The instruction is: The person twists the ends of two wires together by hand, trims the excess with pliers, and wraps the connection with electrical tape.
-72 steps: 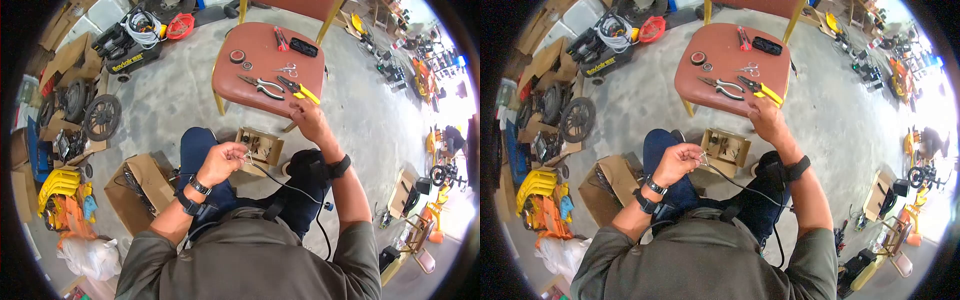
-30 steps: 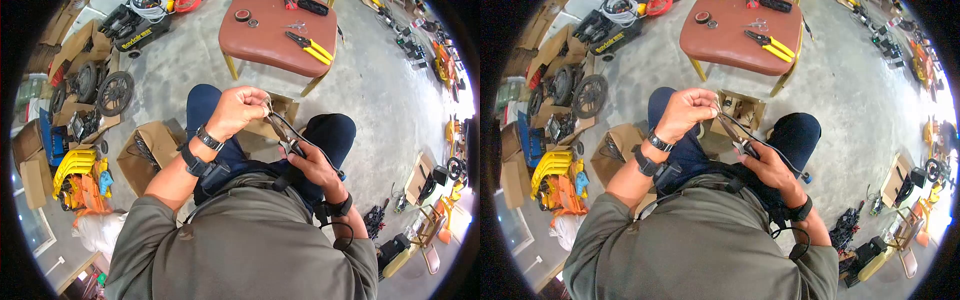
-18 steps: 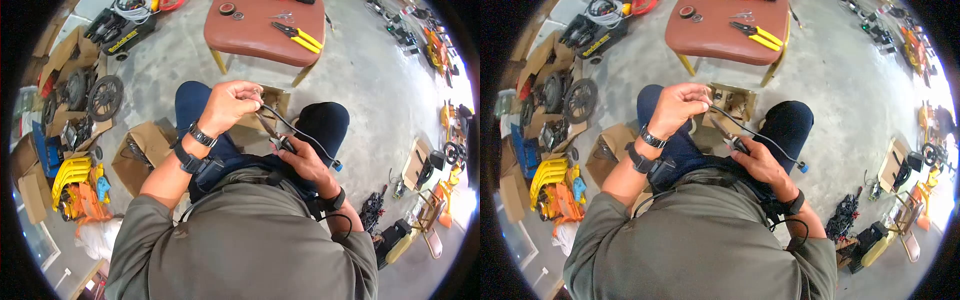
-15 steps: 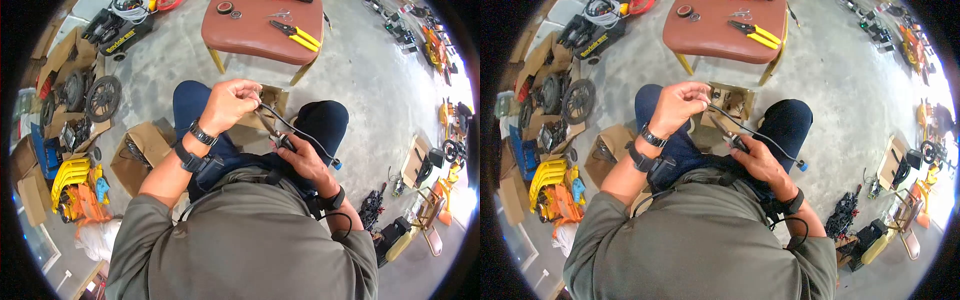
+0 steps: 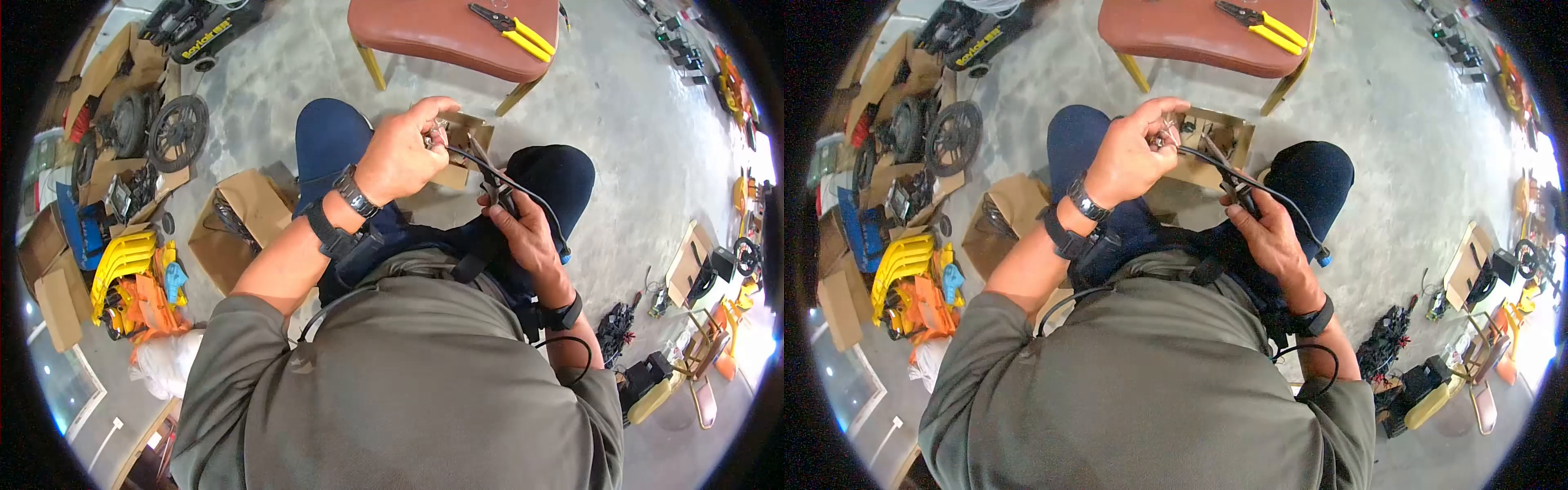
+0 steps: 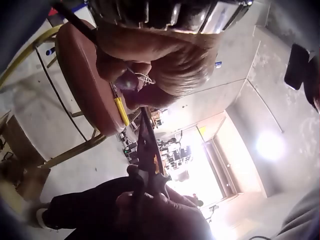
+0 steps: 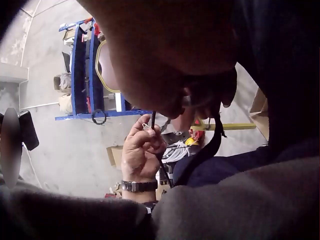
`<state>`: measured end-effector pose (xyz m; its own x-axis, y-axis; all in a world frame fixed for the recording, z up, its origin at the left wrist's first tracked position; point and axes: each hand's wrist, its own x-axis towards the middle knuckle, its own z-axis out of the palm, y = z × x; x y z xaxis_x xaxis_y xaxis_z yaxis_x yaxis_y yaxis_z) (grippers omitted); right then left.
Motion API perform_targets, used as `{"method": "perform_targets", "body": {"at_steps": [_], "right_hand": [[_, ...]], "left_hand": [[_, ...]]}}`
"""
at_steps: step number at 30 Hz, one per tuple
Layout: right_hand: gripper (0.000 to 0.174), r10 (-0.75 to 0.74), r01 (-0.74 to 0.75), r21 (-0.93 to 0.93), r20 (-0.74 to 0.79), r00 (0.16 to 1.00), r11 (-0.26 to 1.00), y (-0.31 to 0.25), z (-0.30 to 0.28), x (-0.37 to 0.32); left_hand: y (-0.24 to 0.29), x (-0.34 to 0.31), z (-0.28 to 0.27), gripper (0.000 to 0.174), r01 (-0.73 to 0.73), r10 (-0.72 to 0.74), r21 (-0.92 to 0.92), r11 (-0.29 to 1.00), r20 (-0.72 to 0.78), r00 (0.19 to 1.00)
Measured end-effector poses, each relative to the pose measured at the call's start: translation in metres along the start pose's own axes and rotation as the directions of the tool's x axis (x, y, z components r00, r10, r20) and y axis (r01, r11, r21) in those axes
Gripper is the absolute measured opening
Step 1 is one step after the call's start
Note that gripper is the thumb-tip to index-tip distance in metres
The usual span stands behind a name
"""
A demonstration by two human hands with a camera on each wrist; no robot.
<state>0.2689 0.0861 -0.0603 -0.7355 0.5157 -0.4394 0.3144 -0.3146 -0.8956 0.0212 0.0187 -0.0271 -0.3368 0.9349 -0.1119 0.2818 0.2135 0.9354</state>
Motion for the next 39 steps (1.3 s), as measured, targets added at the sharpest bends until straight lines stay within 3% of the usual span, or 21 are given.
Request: {"method": "perform_targets", "body": {"at_steps": [5,9,12,15,19,23,26,39], "right_hand": [[0.049,-0.014,0.013,0.081,0.007,1.000,0.997,0.001,0.000,0.000],[0.040,0.003,-0.003,0.006,-0.010,1.000,1.000,-0.005,-0.003,0.003],[0.033,0.003,-0.004,-0.042,-0.010,1.000,0.999,-0.004,-0.008,0.004],[0.029,0.005,-0.004,-0.066,0.010,1.000,0.998,0.002,-0.011,0.007],[0.029,0.017,-0.016,-0.066,0.013,1.000,0.998,0.010,-0.010,0.010],[0.038,0.006,-0.001,-0.094,0.047,0.999,0.996,0.009,-0.006,0.011],[0.048,-0.012,0.035,-0.266,0.089,0.996,0.963,-0.001,-0.002,0.011],[0.052,-0.190,0.197,-0.412,0.058,0.980,0.890,-0.011,0.007,0.007]], "left_hand": [[-0.003,-0.002,0.002,0.050,-0.136,0.139,0.188,0.973,-0.002,0.990],[-0.007,-0.003,0.002,0.050,-0.224,0.235,0.295,0.929,0.000,0.972],[-0.008,-0.001,-0.005,0.048,-0.023,0.025,-0.038,0.999,0.050,0.998],[-0.017,0.002,-0.016,0.047,0.110,-0.078,-0.300,0.948,0.118,0.990],[-0.031,0.001,-0.027,0.045,0.166,-0.140,-0.194,0.967,0.143,0.980],[-0.025,-0.001,-0.026,0.041,0.189,-0.170,-0.264,0.946,0.096,0.981],[-0.020,0.004,-0.026,0.039,0.202,-0.181,-0.334,0.921,0.091,0.979],[0.001,0.009,-0.024,0.037,0.289,-0.284,-0.335,0.897,0.064,0.957]]}}
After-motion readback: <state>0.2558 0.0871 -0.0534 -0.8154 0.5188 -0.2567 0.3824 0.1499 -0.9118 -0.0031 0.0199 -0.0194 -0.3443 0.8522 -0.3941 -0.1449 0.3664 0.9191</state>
